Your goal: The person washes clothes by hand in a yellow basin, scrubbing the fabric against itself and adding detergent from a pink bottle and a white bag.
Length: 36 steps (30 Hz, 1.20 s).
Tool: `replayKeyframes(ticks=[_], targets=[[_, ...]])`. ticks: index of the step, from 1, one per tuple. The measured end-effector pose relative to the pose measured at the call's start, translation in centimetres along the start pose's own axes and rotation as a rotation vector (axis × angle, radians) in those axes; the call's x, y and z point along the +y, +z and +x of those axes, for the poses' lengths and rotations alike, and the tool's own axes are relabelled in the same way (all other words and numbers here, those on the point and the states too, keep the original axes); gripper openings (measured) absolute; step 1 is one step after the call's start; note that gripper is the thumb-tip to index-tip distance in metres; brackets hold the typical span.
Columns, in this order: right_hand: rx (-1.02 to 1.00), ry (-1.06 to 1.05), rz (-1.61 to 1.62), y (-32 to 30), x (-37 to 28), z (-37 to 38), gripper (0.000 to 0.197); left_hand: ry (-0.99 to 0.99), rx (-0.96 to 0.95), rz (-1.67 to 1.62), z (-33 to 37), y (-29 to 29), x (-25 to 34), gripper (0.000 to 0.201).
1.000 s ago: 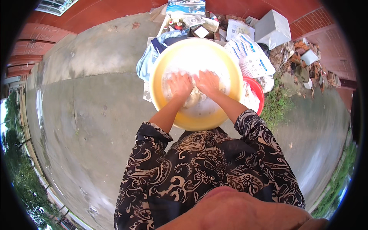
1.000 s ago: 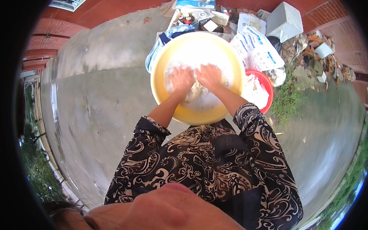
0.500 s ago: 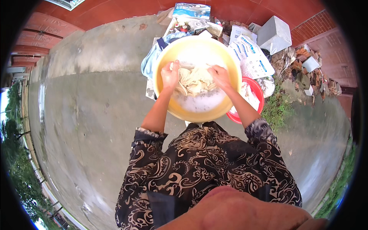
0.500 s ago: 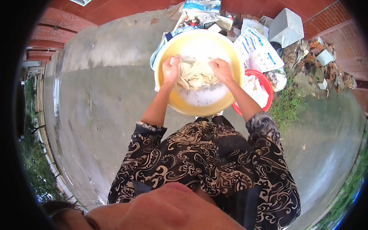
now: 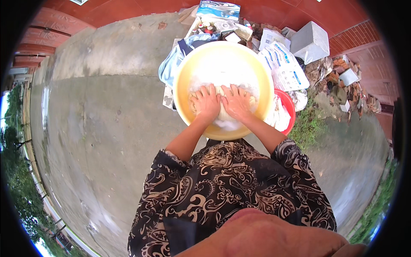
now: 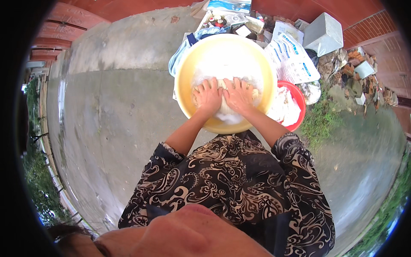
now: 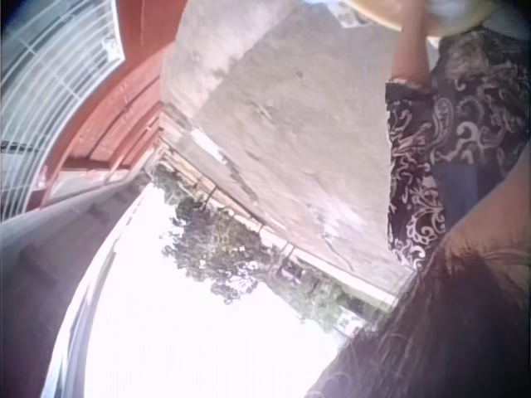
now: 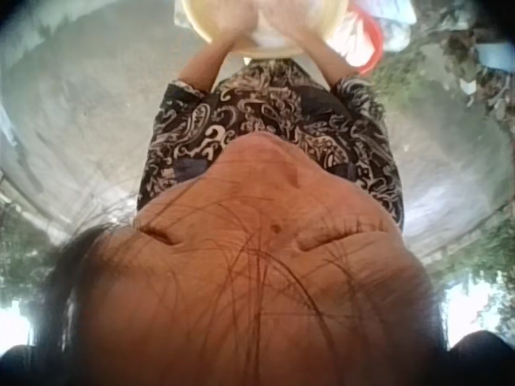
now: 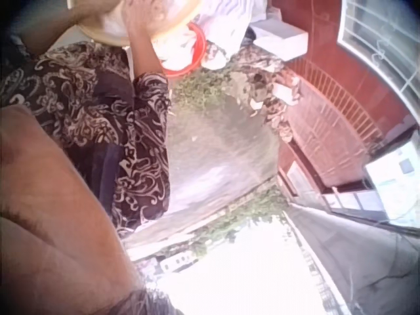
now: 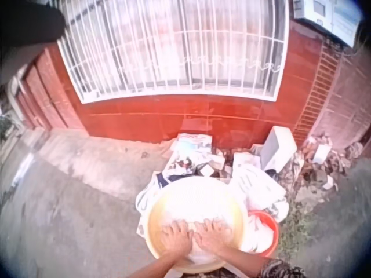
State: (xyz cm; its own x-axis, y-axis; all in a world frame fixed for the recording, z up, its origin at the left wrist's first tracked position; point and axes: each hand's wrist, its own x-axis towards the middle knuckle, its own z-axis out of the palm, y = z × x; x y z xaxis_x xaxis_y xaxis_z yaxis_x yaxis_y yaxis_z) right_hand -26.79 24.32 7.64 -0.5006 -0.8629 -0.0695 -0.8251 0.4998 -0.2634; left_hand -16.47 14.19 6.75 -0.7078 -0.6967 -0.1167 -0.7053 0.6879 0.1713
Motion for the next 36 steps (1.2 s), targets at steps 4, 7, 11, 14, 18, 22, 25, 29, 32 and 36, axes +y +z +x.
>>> replayKeyframes(ticks=[4,7,11,14,18,22,25,29,32,36], targets=[[0.003,-0.029,0.036,2.0,1.8,4.1,0.036,-0.027,-0.201,-0.048,4.0,0.9,0.1,0.043],[-0.105,0.075,0.121,3.6,2.7,7.3,0.03,-0.044,-0.163,-0.063,6.9,2.6,-0.8,0.033],[-0.097,0.156,0.174,5.0,3.2,8.6,0.03,-0.014,-0.161,-0.105,8.6,4.1,-1.3,0.026],[0.207,0.053,0.239,8.0,3.8,7.9,0.034,-0.026,-0.002,-0.241,7.7,4.4,-2.5,0.034],[0.049,0.11,0.398,2.1,3.7,6.4,0.036,0.051,0.186,-0.595,5.6,-0.3,-3.2,0.034],[0.143,-0.19,0.615,-6.4,3.6,1.9,0.025,0.167,0.349,-0.875,1.7,-7.0,-2.1,0.027],[0.2,-0.253,0.733,-10.2,2.9,-1.4,0.018,0.197,0.283,-0.988,-0.4,-9.8,-2.1,0.026],[0.261,-0.285,0.805,-10.2,4.7,-3.6,0.013,0.286,0.234,-1.017,-2.2,-10.1,-3.0,0.026],[0.431,-0.013,0.914,-8.6,10.1,-5.2,0.01,0.26,0.177,-1.028,-2.0,-7.3,-3.9,0.031],[0.778,0.407,1.063,-2.2,24.5,-7.1,0.019,0.31,0.213,-0.603,-1.8,-5.2,-0.7,0.053]])
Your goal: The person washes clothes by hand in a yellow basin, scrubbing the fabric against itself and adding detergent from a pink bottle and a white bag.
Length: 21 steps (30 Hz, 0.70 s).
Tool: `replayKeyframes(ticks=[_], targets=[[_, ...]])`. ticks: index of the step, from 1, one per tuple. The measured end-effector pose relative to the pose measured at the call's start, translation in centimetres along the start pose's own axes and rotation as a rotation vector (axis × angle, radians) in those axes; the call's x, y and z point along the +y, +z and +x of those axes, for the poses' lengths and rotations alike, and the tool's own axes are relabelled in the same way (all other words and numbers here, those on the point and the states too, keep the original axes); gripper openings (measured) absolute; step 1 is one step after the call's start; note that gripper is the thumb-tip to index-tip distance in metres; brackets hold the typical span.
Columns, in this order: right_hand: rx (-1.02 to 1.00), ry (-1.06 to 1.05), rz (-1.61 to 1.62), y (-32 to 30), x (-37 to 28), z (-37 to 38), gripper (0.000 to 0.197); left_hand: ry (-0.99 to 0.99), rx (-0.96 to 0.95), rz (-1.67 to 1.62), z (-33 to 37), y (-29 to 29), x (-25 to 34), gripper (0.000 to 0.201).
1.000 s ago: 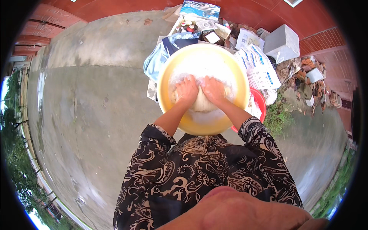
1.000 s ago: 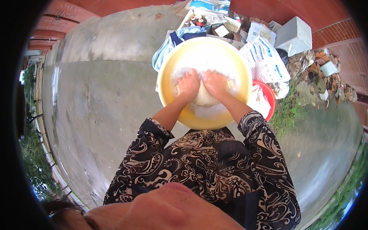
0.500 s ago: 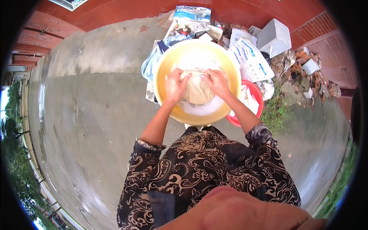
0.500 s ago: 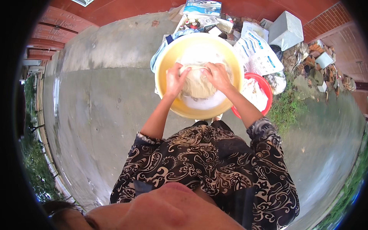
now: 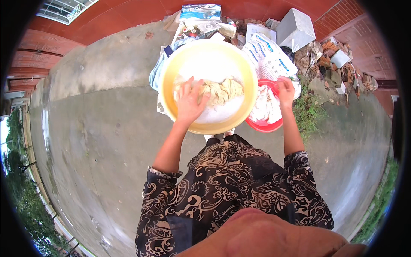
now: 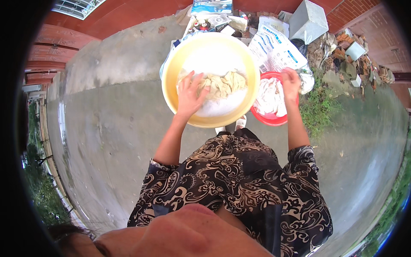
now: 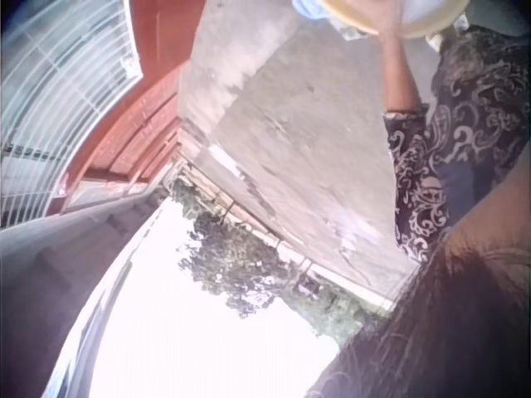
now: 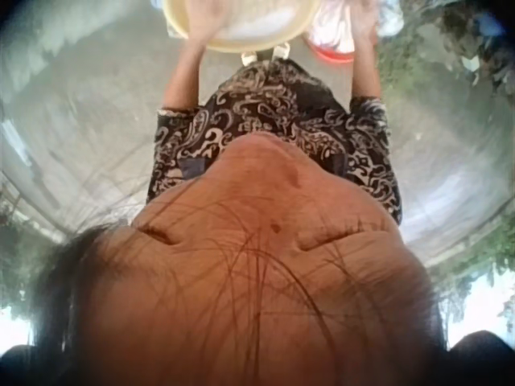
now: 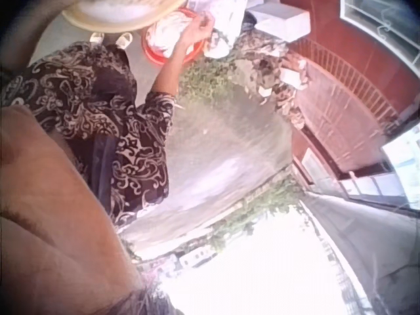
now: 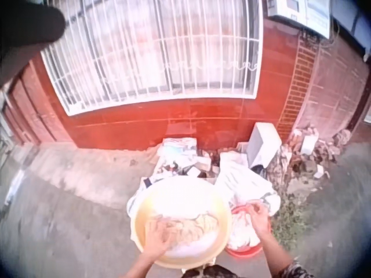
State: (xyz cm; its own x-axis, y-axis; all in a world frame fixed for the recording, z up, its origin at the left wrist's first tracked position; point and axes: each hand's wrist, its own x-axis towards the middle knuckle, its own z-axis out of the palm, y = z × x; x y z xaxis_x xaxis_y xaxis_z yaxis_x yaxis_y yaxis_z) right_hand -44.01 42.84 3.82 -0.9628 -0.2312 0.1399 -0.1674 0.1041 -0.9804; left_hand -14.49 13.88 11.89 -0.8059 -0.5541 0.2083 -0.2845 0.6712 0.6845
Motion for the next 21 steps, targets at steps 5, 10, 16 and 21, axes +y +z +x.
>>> replayKeyframes(ticks=[5,10,16,21], targets=[[0.215,0.474,-0.208,-6.7,9.6,3.8,0.065,0.127,-0.179,0.585,-0.4,6.0,-1.6,0.072],[0.208,0.568,-0.232,-8.8,15.8,7.5,0.099,0.108,-0.305,0.727,2.1,8.1,-1.0,0.058],[0.094,0.664,0.002,-6.3,19.1,10.1,0.103,0.1,-0.07,0.617,4.2,9.2,-3.3,0.035],[-0.012,0.644,0.166,-7.3,23.5,11.7,0.093,0.2,0.095,0.505,5.1,9.6,-3.2,0.026]])
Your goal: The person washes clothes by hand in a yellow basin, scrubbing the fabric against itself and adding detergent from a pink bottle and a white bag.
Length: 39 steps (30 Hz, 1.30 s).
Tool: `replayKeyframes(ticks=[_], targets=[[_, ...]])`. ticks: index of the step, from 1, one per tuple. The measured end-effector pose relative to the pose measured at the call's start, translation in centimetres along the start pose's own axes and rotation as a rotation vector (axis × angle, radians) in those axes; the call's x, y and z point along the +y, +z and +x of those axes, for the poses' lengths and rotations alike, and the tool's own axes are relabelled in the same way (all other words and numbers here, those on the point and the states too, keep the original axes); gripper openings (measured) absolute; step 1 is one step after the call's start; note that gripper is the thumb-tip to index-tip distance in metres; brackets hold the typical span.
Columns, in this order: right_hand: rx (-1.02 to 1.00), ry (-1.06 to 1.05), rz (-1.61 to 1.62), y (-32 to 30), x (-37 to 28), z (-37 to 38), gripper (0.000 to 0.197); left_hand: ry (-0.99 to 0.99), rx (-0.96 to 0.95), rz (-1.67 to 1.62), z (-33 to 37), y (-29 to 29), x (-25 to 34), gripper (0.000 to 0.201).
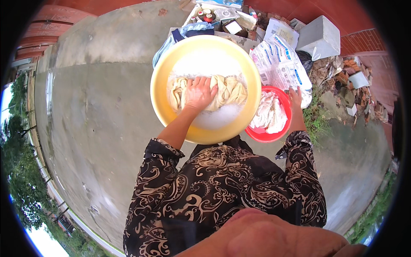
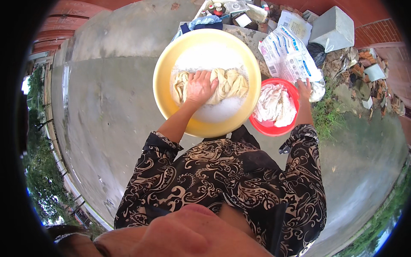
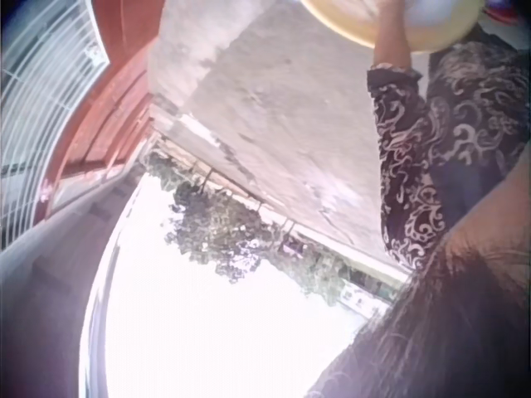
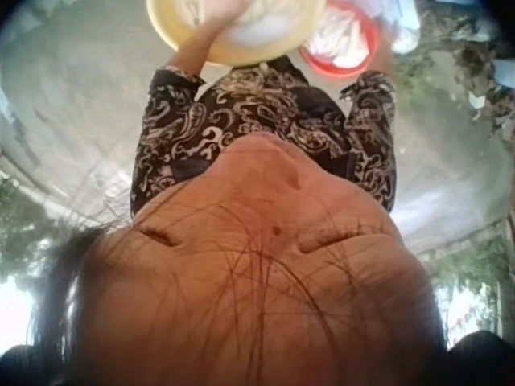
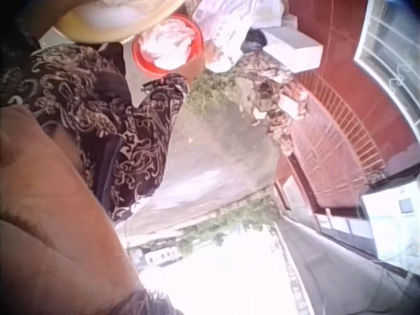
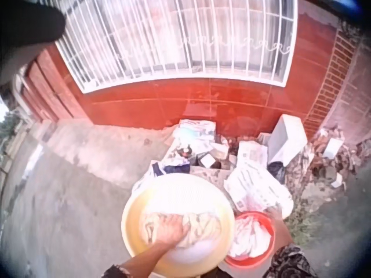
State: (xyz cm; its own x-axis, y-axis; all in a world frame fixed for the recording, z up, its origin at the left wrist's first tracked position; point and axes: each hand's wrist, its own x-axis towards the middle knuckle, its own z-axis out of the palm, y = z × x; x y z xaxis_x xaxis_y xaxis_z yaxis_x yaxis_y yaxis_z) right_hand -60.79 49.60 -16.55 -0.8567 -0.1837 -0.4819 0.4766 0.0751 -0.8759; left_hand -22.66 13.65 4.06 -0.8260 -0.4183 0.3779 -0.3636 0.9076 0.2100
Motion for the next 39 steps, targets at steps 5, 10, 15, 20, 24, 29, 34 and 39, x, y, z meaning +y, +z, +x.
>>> replayKeyframes(ticks=[5,10,15,20,24,29,34,39], targets=[[0.139,-0.027,-0.175,-0.8,1.1,2.2,0.073,-0.037,-0.118,0.012,-0.1,-0.1,0.5,0.027],[0.528,0.022,-0.314,-0.8,1.3,2.5,0.074,-0.032,-0.088,0.004,0.1,0.3,0.5,0.025],[0.139,-0.09,-0.078,0.5,-0.2,3.3,0.059,-0.017,-0.075,0.005,0.2,-0.3,0.3,0.023],[0.014,-0.274,-0.181,4.4,-1.7,3.1,0.04,-0.011,-0.088,0.012,0.4,0.2,0.3,0.023],[-0.191,-0.448,-0.304,11.0,-5.9,2.9,0.036,-0.009,-0.089,0.014,-0.2,0.3,-0.1,0.023],[-0.194,-0.806,-0.682,19.7,-13.2,1.1,0.043,-0.025,-0.032,0.021,-0.4,0.5,-0.4,0.025],[-0.167,-0.892,-0.644,23.4,-17.8,0.0,0.038,-0.02,-0.01,-0.017,-0.2,0.2,-0.2,0.026],[-0.295,-0.873,-0.3,25.0,-24.6,-5.0,0.03,-0.052,-0.016,-0.096,-0.4,-0.3,-0.6,0.032]])
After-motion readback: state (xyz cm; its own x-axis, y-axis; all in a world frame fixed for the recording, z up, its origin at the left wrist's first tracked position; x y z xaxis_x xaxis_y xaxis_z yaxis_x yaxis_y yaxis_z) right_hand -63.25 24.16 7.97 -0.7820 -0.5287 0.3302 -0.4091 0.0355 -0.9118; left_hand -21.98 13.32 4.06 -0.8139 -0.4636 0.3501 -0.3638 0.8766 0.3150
